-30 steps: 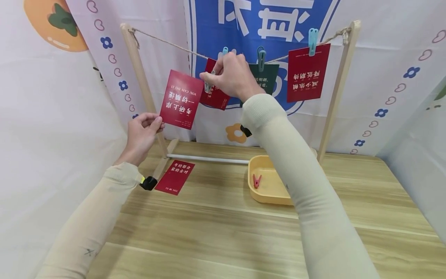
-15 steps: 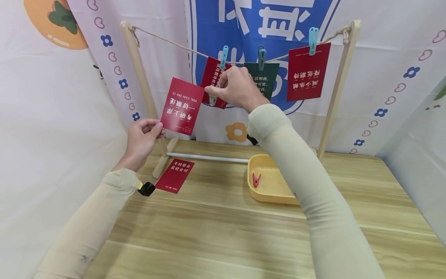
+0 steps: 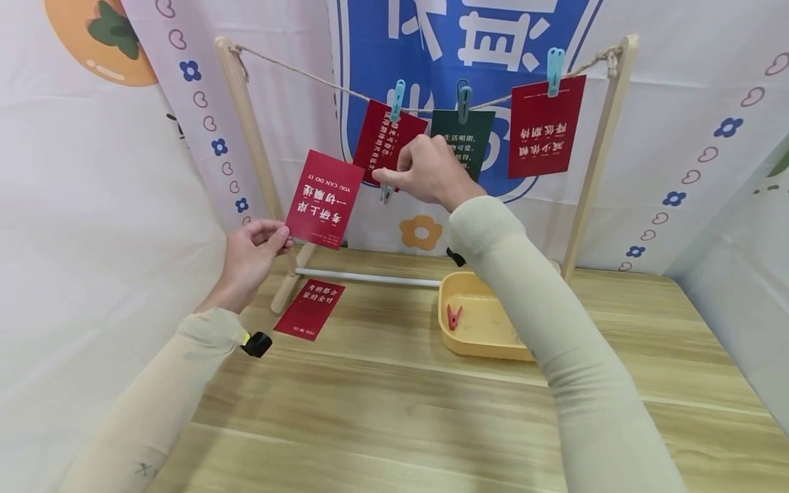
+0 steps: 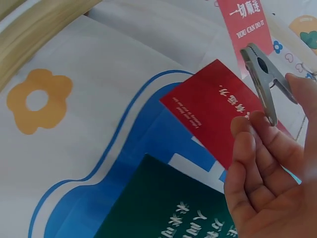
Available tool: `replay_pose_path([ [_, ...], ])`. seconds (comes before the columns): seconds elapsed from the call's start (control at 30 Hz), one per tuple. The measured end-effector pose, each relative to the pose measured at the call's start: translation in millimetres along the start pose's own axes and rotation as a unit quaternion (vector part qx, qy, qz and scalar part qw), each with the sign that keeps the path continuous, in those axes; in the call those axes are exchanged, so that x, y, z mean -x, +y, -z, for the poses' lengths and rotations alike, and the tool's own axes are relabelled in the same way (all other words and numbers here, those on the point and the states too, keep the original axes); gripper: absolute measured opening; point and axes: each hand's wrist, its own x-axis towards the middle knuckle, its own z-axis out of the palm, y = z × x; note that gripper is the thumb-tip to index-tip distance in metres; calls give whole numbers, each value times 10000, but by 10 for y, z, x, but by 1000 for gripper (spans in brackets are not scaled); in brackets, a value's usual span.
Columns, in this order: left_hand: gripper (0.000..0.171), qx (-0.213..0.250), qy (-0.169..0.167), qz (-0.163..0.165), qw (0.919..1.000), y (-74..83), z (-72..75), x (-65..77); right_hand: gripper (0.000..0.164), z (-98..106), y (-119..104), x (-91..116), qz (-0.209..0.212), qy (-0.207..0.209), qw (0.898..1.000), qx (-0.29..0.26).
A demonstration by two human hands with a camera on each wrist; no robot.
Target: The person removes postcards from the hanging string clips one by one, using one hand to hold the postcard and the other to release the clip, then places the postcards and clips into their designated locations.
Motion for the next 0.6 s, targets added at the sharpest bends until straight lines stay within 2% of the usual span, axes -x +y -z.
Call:
replay_pose_path([
  [0.6,29,-251,-349,313,9986,-180,7,127,42,-134,387,201,15,-640,9973,354],
])
